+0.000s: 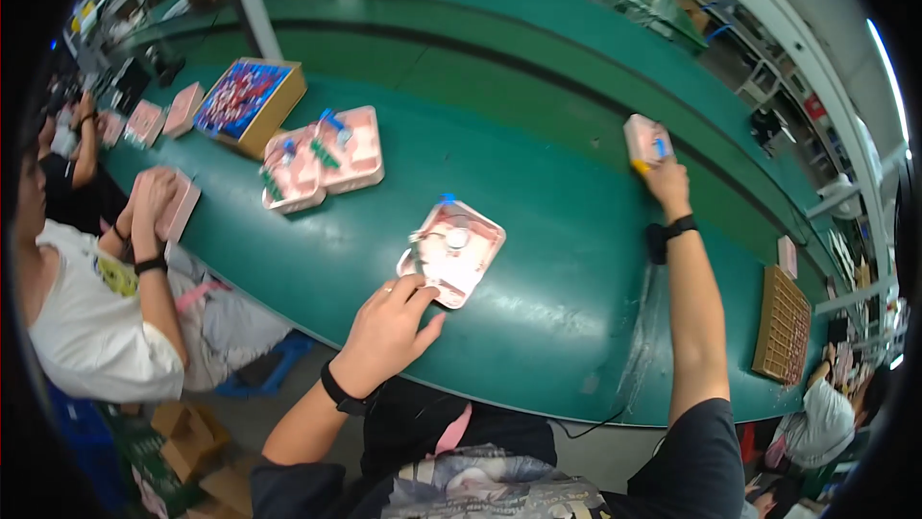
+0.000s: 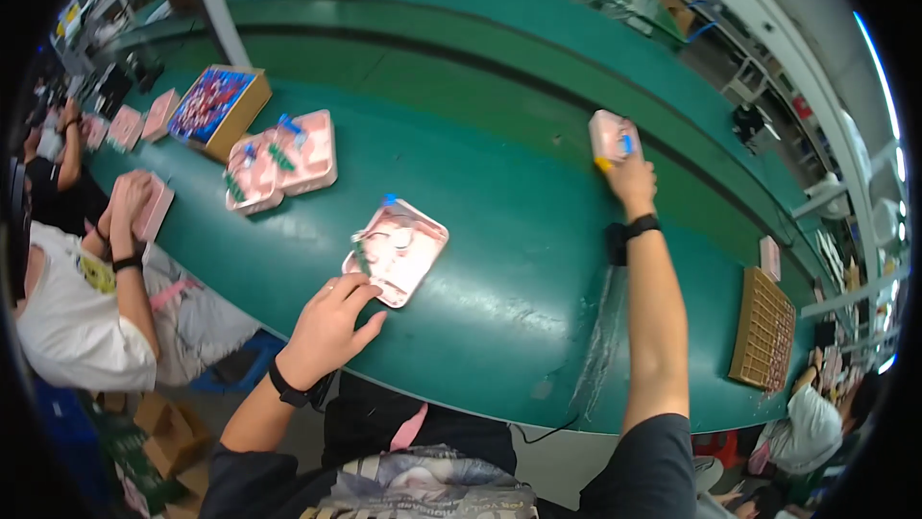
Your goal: Assemble and mark small electronic components at a production line station.
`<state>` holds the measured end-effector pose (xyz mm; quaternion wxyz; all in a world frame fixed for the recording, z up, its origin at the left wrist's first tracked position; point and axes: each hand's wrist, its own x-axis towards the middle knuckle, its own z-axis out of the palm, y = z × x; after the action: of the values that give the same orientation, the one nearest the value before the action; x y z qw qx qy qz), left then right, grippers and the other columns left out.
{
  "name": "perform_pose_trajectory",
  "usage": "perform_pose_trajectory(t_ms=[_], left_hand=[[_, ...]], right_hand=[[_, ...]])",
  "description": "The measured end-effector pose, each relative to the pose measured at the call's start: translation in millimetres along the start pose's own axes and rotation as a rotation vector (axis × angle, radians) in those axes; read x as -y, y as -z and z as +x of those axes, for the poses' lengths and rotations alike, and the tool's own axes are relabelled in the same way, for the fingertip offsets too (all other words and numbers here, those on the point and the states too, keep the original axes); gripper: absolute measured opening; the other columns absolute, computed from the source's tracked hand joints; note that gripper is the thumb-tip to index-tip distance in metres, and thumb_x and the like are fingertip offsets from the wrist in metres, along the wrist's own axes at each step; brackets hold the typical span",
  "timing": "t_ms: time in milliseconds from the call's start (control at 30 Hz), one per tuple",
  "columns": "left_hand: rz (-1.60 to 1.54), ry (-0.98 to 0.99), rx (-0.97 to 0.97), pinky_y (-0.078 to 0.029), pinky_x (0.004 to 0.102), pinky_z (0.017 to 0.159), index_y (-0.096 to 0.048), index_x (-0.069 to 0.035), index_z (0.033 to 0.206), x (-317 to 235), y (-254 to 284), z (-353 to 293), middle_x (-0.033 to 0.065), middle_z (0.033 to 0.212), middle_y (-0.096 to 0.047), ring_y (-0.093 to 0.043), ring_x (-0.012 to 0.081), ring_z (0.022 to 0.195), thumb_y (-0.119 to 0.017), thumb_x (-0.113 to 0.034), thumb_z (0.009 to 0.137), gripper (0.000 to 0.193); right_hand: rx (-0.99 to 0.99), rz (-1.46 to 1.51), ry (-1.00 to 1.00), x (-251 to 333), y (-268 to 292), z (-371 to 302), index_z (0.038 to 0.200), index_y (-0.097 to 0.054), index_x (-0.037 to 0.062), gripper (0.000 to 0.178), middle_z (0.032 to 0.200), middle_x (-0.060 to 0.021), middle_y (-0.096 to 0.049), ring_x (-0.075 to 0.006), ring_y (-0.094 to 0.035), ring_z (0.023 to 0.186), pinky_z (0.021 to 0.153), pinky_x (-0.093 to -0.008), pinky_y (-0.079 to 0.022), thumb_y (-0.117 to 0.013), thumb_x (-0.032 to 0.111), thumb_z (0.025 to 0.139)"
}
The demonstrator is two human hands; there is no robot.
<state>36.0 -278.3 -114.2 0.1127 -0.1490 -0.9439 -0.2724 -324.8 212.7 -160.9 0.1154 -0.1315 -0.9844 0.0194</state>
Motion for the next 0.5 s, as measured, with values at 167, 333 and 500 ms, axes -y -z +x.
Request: perform_pose_trajectory(t_ms=[167,333,500], left_hand=[[-0.056,0.055,-0.143,-0.060,0.0441,0.091,-0.073,-0.005,0.106,11,-6,-27,0.0133,0.117,-0.074,-0.074,0.0345,0.102,-0.085,-0.012,0.087,0.023],[-0.013,0.151,-0.312,-0.060,0.0419,0.087,-0.074,-0.006,0.101,11,-13,-15,0.0099,0.107,-0.078,-0.076,0.0332,0.094,-0.085,-0.009,0.086,0.019],[0.003,0.209,-0.360,-0.059,0.0420,0.083,-0.075,-0.005,0.101,9,-15,-5,0.0091,0.100,-0.077,-0.075,0.0335,0.090,-0.084,-0.008,0.087,0.017]], right_hand=[[0.065,0.611,0.707,87,103,-130,0.137,-0.069,0.0050,0.051,0.125,-0.0140,-0.073,-0.0341,-0.071,0.115,0.099,-0.0483,-0.058,-0.086,0.027,0.094],[0.680,0.853,0.922,154,122,-267,0.133,-0.073,0.0059,0.042,0.127,-0.0106,-0.071,-0.0254,-0.072,0.106,0.089,-0.0344,-0.058,-0.085,0.013,0.093],[0.704,0.847,0.848,164,100,-296,0.130,-0.075,0.0042,0.040,0.120,-0.0096,-0.069,-0.0247,-0.067,0.101,0.087,-0.0334,-0.056,-0.086,0.010,0.092]])
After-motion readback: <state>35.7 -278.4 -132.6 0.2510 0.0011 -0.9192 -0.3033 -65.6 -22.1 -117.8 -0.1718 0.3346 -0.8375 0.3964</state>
